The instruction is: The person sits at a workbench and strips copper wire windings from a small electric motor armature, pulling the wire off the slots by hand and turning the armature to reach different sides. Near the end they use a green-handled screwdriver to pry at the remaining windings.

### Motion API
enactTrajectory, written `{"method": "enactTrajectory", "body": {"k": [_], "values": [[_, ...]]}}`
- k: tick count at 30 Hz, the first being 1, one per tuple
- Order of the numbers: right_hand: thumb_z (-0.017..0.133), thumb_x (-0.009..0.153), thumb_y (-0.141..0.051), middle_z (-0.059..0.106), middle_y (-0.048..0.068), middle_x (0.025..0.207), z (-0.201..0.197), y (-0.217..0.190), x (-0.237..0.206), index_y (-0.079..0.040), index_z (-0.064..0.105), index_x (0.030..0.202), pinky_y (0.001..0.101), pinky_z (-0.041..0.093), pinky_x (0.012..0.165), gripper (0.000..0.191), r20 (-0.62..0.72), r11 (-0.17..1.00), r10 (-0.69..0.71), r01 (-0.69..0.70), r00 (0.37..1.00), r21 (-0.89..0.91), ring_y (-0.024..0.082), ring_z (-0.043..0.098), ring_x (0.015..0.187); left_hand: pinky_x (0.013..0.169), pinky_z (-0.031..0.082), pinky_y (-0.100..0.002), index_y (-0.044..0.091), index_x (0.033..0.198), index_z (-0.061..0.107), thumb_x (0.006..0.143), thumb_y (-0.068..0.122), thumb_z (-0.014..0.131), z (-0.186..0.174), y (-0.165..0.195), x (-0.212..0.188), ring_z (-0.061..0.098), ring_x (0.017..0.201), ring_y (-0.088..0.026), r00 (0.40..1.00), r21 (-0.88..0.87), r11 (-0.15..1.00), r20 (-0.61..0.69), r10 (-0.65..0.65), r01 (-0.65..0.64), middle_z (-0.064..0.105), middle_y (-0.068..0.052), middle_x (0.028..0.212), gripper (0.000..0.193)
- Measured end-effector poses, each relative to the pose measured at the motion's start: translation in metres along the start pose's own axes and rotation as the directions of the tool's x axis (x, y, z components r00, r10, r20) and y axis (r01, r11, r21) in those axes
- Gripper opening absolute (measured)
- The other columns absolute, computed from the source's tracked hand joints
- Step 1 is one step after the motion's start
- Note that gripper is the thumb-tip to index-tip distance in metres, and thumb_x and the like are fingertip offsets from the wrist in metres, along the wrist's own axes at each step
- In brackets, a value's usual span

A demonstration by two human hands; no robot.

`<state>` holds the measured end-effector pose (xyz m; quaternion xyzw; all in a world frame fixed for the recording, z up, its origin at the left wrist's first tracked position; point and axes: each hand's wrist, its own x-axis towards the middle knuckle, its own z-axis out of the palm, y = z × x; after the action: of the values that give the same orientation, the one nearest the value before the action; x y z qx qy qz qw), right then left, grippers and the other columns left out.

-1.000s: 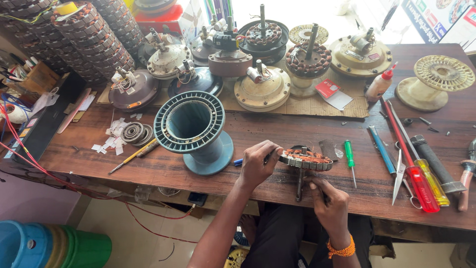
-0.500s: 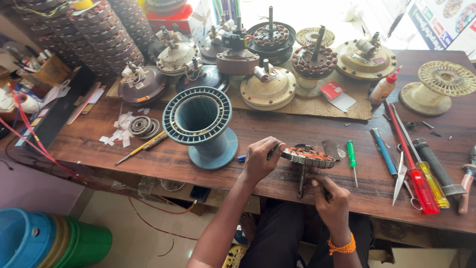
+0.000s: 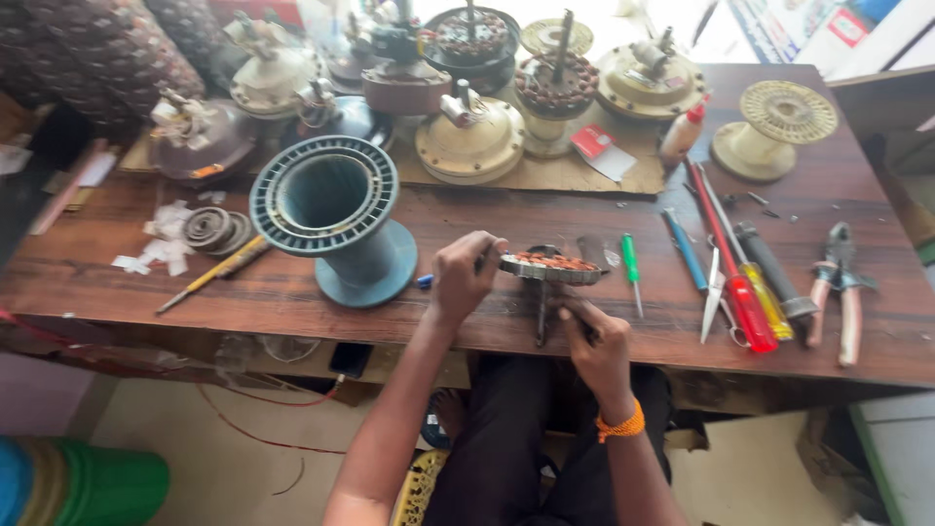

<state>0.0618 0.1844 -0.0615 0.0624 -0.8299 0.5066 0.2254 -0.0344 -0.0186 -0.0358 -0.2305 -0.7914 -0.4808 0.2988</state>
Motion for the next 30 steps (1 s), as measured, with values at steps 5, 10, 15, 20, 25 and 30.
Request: {"method": "enactTrajectory", "body": {"k": [5, 10, 15, 20, 25, 30], "values": [[0.066, 0.095, -0.002, 0.07, 0.007, 0.074, -0.001, -0.008, 0.003, -0.001, 0.075, 0.107, 0.0243, 0.046, 0.058, 0.015, 0.004, 0.997, -0.049, 0.048, 0.999, 0.064, 0.004, 0.056, 0.066, 0.063, 0.051, -0.04, 0.003, 0.088, 0.069, 0.099, 0.021, 0.067, -0.004, -0.001, 0.003, 0.068, 0.068, -0.029, 0.997, -0.007, 0.998, -0.043, -0.063, 0.063, 0.069, -0.012, 0.077, 0.022], [0.065, 0.095, -0.001, 0.072, 0.008, 0.076, 0.001, -0.011, 0.003, -0.001, 0.075, 0.109, 0.0242, 0.047, 0.06, 0.017, -0.003, 0.998, -0.04, 0.041, 0.999, 0.051, 0.004, 0.058, 0.068, 0.067, 0.053, -0.04, 0.003, 0.089, 0.069, 0.1, 0.021, 0.066, -0.004, 0.0, 0.002, 0.07, 0.075, -0.03, 0.997, -0.006, 1.0, -0.078, 0.016, -0.016, 0.071, -0.012, 0.082, 0.021], [0.066, 0.095, -0.002, 0.074, 0.008, 0.081, 0.004, -0.005, 0.0, 0.0, 0.075, 0.11, 0.025, 0.048, 0.062, 0.017, -0.027, 0.998, -0.055, 0.056, 0.998, 0.023, 0.005, 0.06, 0.068, 0.066, 0.052, -0.04, 0.003, 0.088, 0.069, 0.098, 0.018, 0.068, -0.007, -0.002, 0.001, 0.07, 0.072, -0.031, 0.998, -0.015, 0.999, -0.049, -0.036, 0.035, 0.07, -0.012, 0.079, 0.019], [0.067, 0.095, -0.001, 0.076, 0.009, 0.084, 0.005, -0.002, 0.002, 0.0, 0.076, 0.111, 0.0258, 0.048, 0.062, 0.018, -0.044, 0.998, -0.051, 0.053, 0.998, 0.04, 0.006, 0.059, 0.07, 0.066, 0.053, -0.039, 0.004, 0.088, 0.068, 0.096, 0.013, 0.07, -0.011, -0.002, -0.007, 0.07, 0.073, -0.029, 0.973, -0.081, 0.973, -0.099, 0.209, -0.217, 0.07, -0.011, 0.08, 0.013], [0.067, 0.095, -0.001, 0.076, 0.011, 0.083, 0.005, -0.003, 0.001, -0.001, 0.077, 0.112, 0.0283, 0.047, 0.06, 0.02, -0.035, 1.0, 0.008, -0.008, 0.999, 0.001, 0.01, 0.059, 0.067, 0.065, 0.052, -0.039, 0.002, 0.087, 0.067, 0.094, 0.01, 0.072, -0.018, 0.001, -0.023, 0.068, 0.07, -0.03, 0.972, -0.036, 0.975, -0.101, 0.214, -0.218, 0.068, -0.012, 0.078, 0.012], [0.067, 0.094, 0.0, 0.075, 0.017, 0.093, 0.004, -0.008, 0.005, 0.001, 0.073, 0.11, 0.0292, 0.053, 0.07, 0.018, -0.065, 0.978, -0.207, 0.208, 0.976, 0.006, 0.011, 0.072, 0.079, 0.066, 0.053, -0.039, 0.0, 0.087, 0.067, 0.093, 0.008, 0.071, -0.018, 0.012, -0.019, 0.069, 0.072, -0.032, 0.985, -0.051, 0.987, -0.079, 0.151, -0.155, 0.068, -0.015, 0.08, 0.01]]}}
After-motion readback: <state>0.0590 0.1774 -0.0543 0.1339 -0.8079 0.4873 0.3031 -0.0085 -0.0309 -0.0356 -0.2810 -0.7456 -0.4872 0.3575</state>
